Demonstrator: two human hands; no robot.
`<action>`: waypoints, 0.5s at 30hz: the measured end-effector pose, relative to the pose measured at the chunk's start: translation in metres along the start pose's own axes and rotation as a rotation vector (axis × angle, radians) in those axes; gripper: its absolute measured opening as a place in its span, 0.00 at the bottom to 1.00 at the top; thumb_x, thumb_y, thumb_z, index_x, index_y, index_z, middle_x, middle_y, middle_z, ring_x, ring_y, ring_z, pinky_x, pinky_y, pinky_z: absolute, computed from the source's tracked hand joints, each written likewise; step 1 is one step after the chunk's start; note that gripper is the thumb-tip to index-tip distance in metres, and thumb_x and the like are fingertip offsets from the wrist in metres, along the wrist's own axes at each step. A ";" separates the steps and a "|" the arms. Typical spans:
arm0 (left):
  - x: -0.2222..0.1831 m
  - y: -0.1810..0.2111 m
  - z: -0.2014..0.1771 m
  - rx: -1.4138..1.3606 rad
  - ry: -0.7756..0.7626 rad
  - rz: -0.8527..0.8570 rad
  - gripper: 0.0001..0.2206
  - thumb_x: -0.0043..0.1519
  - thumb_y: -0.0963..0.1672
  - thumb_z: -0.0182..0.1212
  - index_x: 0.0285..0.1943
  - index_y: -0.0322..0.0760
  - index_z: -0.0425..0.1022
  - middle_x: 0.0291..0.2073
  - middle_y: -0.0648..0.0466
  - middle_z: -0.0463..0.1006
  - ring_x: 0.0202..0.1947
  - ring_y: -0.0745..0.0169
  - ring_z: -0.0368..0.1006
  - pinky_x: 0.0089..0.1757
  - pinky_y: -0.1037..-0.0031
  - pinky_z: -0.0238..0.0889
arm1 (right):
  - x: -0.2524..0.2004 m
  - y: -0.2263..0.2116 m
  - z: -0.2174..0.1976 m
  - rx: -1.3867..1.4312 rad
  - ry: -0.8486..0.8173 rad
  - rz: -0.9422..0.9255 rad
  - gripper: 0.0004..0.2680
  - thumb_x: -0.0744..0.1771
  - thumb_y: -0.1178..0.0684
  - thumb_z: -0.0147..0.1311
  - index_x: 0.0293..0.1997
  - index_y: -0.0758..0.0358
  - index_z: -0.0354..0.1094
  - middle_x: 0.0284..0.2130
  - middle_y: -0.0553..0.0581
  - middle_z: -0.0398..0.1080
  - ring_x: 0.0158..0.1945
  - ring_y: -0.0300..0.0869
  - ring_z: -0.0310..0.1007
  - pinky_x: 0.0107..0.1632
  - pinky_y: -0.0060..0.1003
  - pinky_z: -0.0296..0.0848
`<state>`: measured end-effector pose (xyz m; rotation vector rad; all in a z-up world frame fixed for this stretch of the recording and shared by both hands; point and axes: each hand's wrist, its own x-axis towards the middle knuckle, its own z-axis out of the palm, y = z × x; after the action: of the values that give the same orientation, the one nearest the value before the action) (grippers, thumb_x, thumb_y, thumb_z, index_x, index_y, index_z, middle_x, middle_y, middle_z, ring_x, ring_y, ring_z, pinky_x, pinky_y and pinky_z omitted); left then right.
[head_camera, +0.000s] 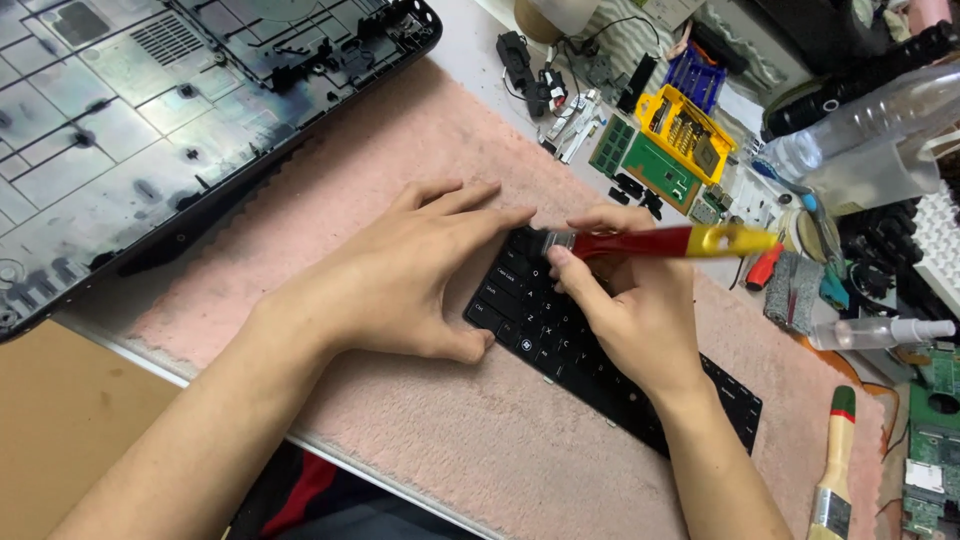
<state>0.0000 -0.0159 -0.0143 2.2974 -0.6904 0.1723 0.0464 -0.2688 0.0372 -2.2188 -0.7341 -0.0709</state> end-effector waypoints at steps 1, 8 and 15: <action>0.000 0.000 0.000 -0.004 -0.001 0.001 0.57 0.46 0.56 0.80 0.88 0.33 0.61 0.79 0.31 0.70 0.84 0.30 0.56 0.73 0.43 0.45 | 0.001 -0.001 0.000 0.048 -0.028 0.085 0.09 0.71 0.56 0.67 0.55 0.63 0.72 0.45 0.57 0.84 0.34 0.41 0.87 0.41 0.31 0.85; 0.000 0.005 -0.006 -0.018 -0.039 -0.017 0.57 0.47 0.55 0.80 0.88 0.32 0.60 0.80 0.31 0.68 0.86 0.33 0.53 0.74 0.45 0.42 | 0.003 0.000 0.002 0.089 -0.106 -0.008 0.06 0.72 0.58 0.66 0.52 0.63 0.74 0.46 0.56 0.79 0.34 0.38 0.84 0.36 0.27 0.79; -0.003 0.009 -0.014 -0.053 -0.063 -0.018 0.54 0.50 0.53 0.80 0.88 0.35 0.60 0.83 0.30 0.64 0.87 0.32 0.50 0.75 0.43 0.41 | 0.005 -0.005 -0.004 0.066 -0.098 -0.142 0.03 0.72 0.59 0.65 0.49 0.65 0.76 0.45 0.57 0.79 0.47 0.43 0.81 0.51 0.33 0.83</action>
<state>-0.0064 -0.0108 0.0006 2.2654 -0.6975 0.0724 0.0480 -0.2662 0.0447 -2.1175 -0.9348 -0.0083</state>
